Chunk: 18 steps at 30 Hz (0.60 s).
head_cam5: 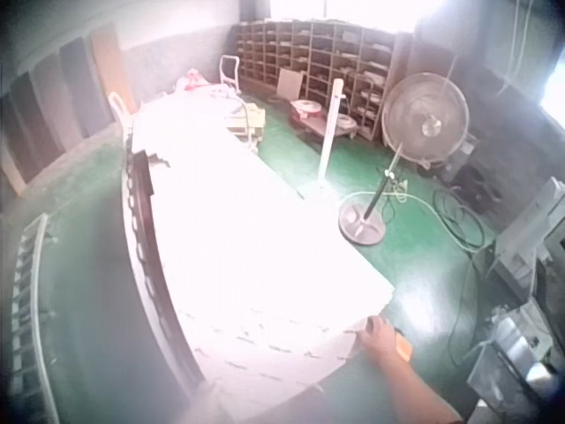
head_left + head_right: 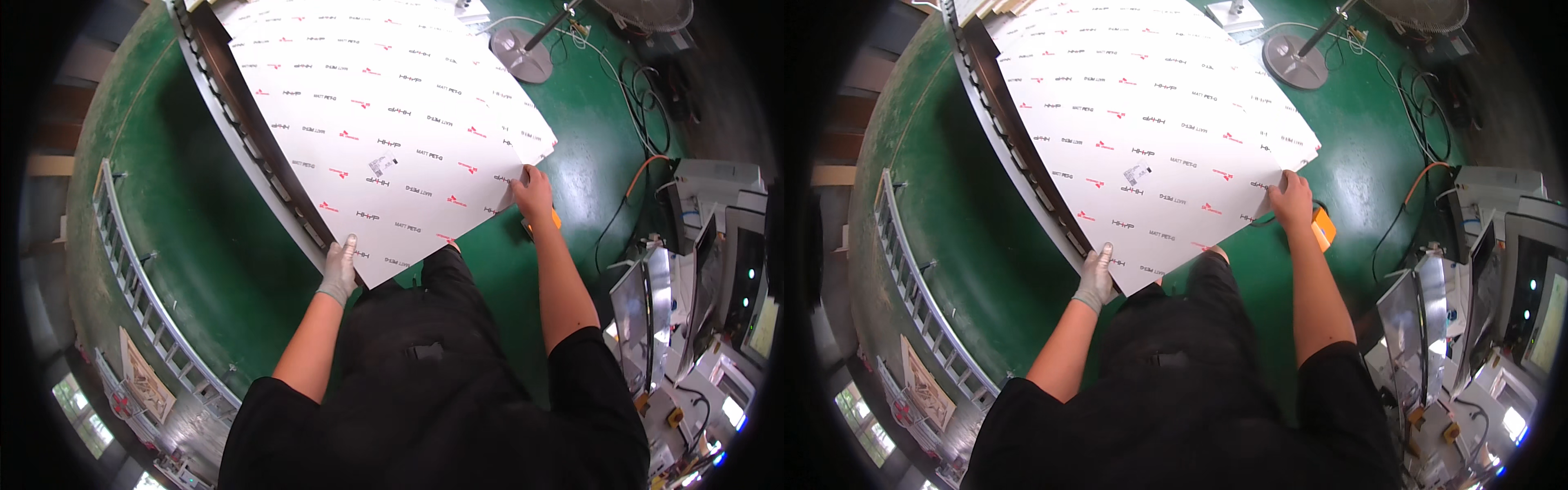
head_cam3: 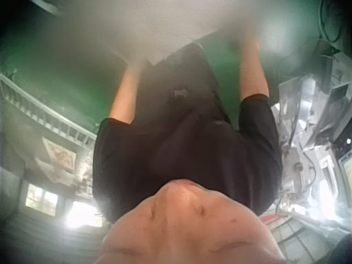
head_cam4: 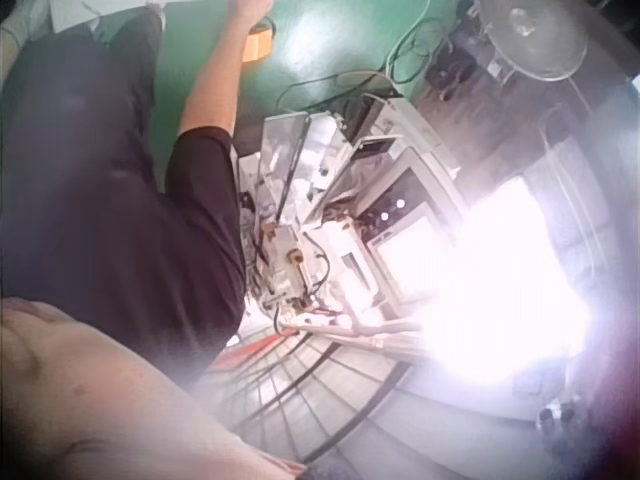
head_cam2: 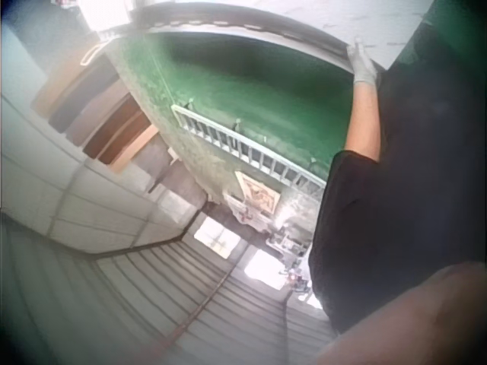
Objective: The person picks up white boards from a stack, feeds them individually into a conveyor-fed industrial machine, and uses an air blower to clean the surface of the boards.
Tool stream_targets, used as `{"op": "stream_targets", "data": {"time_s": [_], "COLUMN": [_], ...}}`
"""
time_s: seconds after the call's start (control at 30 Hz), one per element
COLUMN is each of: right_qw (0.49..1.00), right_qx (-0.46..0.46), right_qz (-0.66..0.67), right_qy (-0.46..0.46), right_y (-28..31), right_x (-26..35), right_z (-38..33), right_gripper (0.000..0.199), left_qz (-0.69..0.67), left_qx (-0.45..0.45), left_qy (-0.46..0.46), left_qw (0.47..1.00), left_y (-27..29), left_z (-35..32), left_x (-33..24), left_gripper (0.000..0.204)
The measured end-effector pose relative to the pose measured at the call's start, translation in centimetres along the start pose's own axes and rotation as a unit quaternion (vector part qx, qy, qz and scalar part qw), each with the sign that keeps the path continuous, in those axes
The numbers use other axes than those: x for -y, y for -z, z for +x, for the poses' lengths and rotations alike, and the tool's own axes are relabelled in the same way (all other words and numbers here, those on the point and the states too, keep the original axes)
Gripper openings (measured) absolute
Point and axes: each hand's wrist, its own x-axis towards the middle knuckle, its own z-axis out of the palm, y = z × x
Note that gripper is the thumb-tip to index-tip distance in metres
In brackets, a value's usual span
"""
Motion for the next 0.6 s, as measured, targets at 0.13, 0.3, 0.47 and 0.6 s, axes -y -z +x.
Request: {"op": "stream_targets", "data": {"time_s": [0.13, 0.3, 0.47, 0.6], "right_qw": [0.996, 0.964, 0.854, 0.672], "right_qx": [-0.035, -0.195, -0.058, 0.056], "right_qz": [0.077, 0.171, 0.439, 0.611], "right_qy": [-0.018, -0.056, -0.273, -0.415], "right_y": [-2.5, -6.3, -9.9, -13.6], "right_x": [-1.9, -1.1, 5.8, 11.4], "right_z": [-1.6, -9.2, -17.0, -19.0], "right_gripper": [0.053, 0.076, 0.084, 0.048], "left_qz": [0.029, 0.072, 0.095, 0.114], "left_qx": [0.079, 0.099, 0.14, 0.161], "left_qy": [0.016, 0.042, 0.026, -0.023], "left_qw": [0.996, 0.992, 0.985, 0.98], "left_y": [1.2, 4.2, 5.0, 4.7], "left_z": [0.5, 2.4, 2.0, 3.2], "left_x": [-2.4, -1.1, -1.3, -2.1], "left_gripper": [0.062, 0.062, 0.068, 0.07]}}
